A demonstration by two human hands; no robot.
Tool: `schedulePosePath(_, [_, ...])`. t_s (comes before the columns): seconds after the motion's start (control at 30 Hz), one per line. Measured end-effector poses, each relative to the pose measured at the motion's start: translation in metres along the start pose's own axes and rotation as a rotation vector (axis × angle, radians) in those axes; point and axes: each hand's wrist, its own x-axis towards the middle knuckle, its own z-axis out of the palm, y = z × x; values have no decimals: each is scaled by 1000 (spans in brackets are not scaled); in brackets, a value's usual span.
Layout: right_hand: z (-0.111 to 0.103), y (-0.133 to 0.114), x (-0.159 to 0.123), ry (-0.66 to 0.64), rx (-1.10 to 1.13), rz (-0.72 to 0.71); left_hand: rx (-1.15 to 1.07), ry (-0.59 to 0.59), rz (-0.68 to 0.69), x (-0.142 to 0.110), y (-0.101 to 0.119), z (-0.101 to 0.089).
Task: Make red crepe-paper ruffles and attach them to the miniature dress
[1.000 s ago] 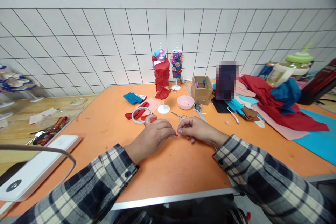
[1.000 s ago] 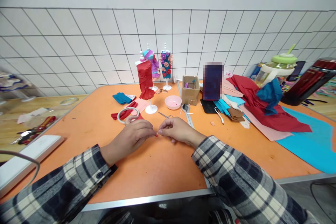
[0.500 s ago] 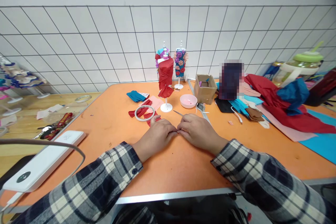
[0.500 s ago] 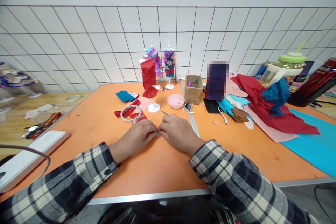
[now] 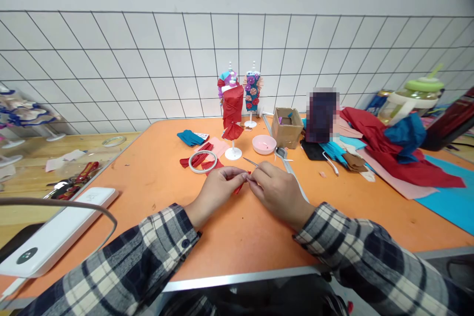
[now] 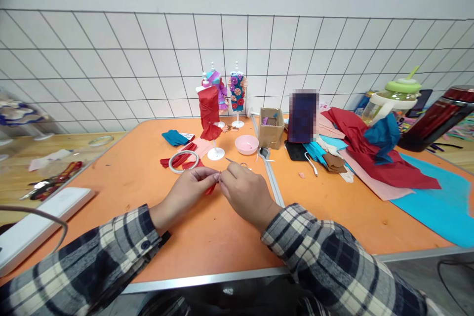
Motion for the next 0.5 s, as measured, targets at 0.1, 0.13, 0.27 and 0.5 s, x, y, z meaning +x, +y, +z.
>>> schedulePosePath(0.1, [-1, -1, 3, 65, 245, 149, -252, -31, -3, 1, -9, 0])
schedulePosePath(0.13, [-1, 0, 5, 80, 335, 216, -306, -39, 3, 1, -10, 0])
schedulePosePath(0.27, [4, 4, 9, 19, 712, 484, -287, -51, 19, 0, -10, -4])
schedulePosePath(0.5, [11, 18, 8, -274, 1145, 657, -45, -217, 34, 0, -3, -17])
